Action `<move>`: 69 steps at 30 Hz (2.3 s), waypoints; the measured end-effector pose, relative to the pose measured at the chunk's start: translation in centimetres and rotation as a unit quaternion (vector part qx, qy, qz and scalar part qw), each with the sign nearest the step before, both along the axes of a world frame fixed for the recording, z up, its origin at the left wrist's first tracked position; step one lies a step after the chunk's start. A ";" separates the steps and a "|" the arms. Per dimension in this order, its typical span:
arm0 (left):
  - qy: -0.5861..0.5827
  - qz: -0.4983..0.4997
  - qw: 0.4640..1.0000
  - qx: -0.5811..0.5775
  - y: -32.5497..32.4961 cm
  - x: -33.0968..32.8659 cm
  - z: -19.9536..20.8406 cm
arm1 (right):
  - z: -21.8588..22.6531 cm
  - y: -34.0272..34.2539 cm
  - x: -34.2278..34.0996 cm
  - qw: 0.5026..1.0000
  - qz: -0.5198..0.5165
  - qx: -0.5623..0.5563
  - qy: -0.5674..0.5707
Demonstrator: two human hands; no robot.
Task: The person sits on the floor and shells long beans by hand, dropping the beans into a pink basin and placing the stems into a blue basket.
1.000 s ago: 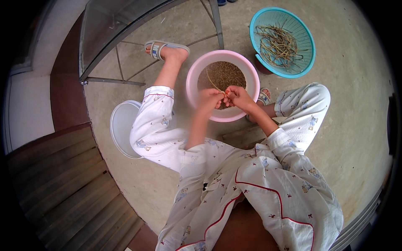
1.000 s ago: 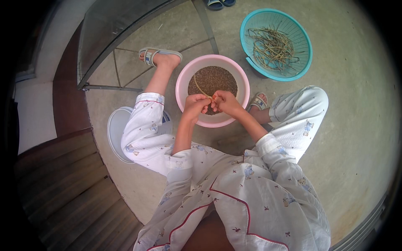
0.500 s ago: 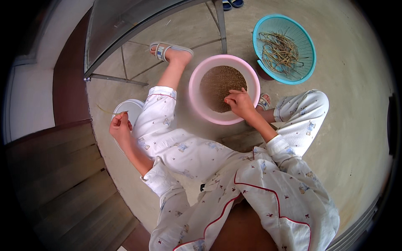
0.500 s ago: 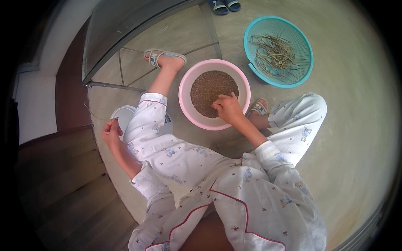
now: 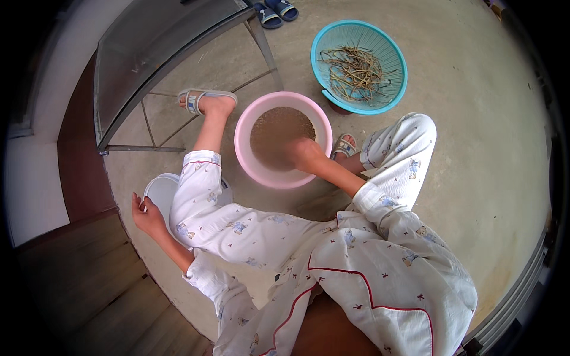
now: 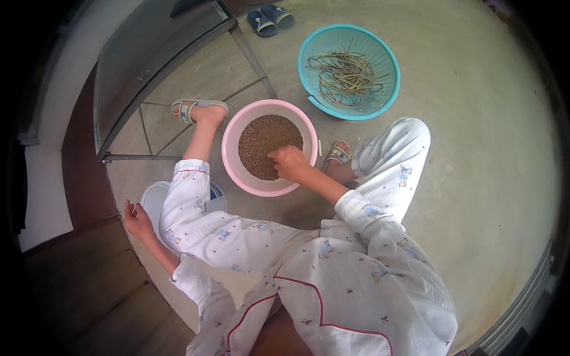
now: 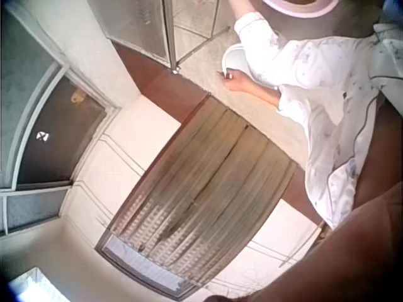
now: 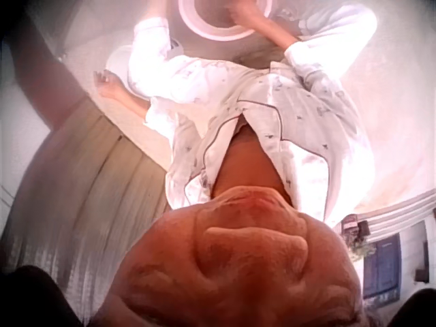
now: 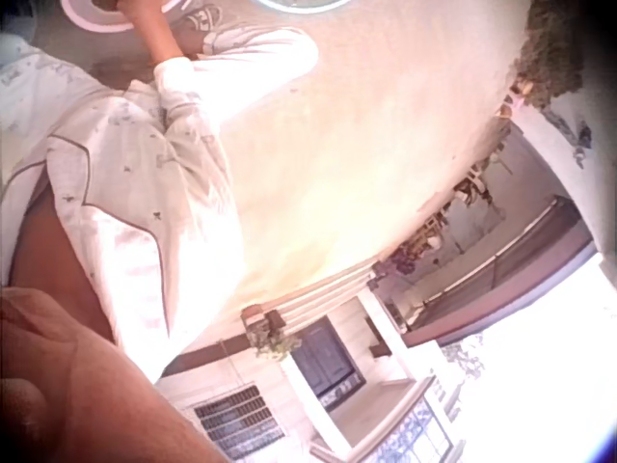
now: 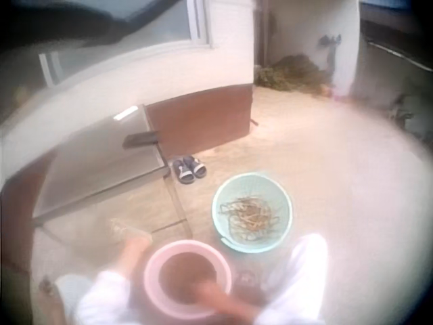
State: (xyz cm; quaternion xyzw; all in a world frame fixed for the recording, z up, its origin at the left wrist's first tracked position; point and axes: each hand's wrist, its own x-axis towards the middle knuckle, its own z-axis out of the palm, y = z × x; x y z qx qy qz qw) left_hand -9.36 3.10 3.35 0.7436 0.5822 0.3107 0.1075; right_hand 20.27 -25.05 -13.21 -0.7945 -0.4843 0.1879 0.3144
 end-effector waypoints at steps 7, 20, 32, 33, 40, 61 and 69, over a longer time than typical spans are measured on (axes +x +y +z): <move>-0.154 -0.270 0.928 -0.205 -9.5 13.0 -4.0 | 1.5 -1.1 2.0 0.985 0.008 0.162 -0.067; -0.081 -0.320 0.883 -0.333 -15.2 17.0 -12.8 | -2.6 -10.3 21.9 0.920 -0.296 -0.075 -0.245; -0.067 -0.333 0.887 -0.314 -15.1 17.0 -13.2 | -5.3 -7.5 23.3 0.869 -0.258 -0.308 -0.288; -0.067 -0.334 0.887 -0.313 -15.1 16.9 -13.2 | -5.4 -7.6 23.3 0.874 -0.254 -0.304 -0.283; -0.062 -0.352 0.894 -0.269 -15.0 16.6 -13.1 | -0.3 -10.2 22.5 0.890 -0.256 -0.280 -0.252; -0.068 -0.437 0.844 -0.303 -15.4 19.1 -5.4 | 13.8 1.7 7.4 0.959 0.242 -0.029 -0.142; -0.296 -0.263 0.768 -0.503 -15.1 18.0 -11.8 | 10.0 4.4 3.1 0.969 0.005 0.216 -0.121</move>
